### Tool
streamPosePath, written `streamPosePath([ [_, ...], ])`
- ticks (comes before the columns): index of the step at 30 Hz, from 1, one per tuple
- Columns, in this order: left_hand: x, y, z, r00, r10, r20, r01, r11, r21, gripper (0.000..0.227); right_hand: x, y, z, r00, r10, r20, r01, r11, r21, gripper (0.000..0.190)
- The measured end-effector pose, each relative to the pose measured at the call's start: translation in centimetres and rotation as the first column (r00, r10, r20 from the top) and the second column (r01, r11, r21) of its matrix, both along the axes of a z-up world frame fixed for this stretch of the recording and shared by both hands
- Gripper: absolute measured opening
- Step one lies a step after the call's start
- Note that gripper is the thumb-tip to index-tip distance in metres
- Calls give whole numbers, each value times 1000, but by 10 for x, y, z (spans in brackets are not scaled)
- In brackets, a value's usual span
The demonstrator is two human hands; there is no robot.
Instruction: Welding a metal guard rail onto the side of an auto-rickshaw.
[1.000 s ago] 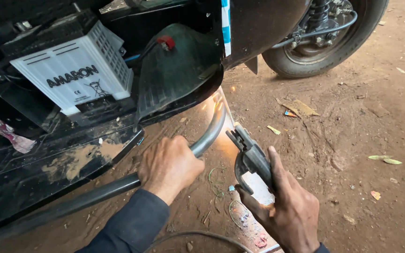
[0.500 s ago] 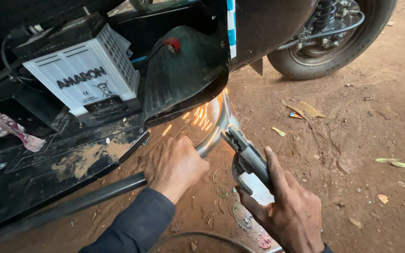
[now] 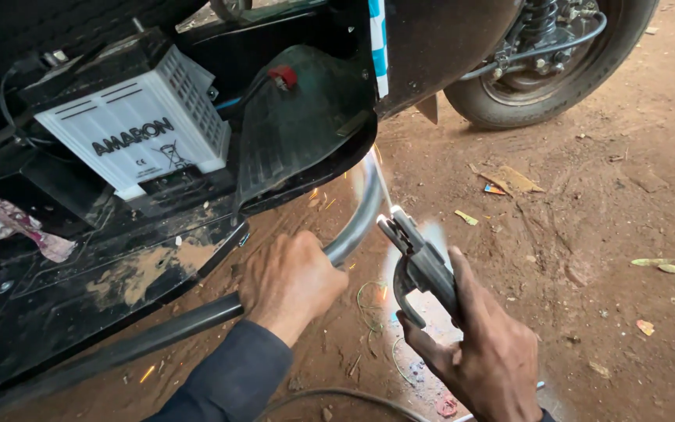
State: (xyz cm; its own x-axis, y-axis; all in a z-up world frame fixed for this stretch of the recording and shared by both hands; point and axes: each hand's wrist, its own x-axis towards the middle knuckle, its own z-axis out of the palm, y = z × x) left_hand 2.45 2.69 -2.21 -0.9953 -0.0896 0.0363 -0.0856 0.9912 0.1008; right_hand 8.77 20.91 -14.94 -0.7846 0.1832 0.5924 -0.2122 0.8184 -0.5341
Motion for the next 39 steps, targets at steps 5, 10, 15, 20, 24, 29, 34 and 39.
streamPosePath([
  [5, 1, 1, 5, 999, 25, 28, -25, 1000, 18, 22, 1, -4, 15, 997, -13, 81, 8, 997, 73, 114],
  [10, 1, -2, 5, 999, 16, 42, -17, 1000, 25, 22, 4, -11, 22, 987, -61, 146, 43, 992, 119, 109],
  [15, -2, -6, -2, 999, -3, 40, 2, 999, 39, 19, 1, -14, 24, 982, -72, 174, 67, 997, 36, 113],
  [20, -3, -8, -5, 998, -49, -36, 50, 998, 27, 20, 4, -16, 38, 944, -111, 312, 121, 993, -10, 113],
  [24, -2, -9, 0, 999, -32, 44, 29, 997, 66, 18, 4, -18, 44, 934, -119, 336, 114, 993, 34, 115],
  [29, -4, -10, -3, 998, -52, 32, 50, 996, 67, 19, 5, -2, 11, 943, -103, 317, 83, 994, 78, 120],
  [34, -3, -15, -5, 997, -63, 42, 59, 993, 101, 22, 22, 20, -53, 1000, -8, -30, 10, 998, 66, 113],
  [39, -3, -13, -6, 997, -68, -43, 71, 994, 78, 23, 27, 19, -44, 997, -11, -82, 14, 999, 42, 109],
])
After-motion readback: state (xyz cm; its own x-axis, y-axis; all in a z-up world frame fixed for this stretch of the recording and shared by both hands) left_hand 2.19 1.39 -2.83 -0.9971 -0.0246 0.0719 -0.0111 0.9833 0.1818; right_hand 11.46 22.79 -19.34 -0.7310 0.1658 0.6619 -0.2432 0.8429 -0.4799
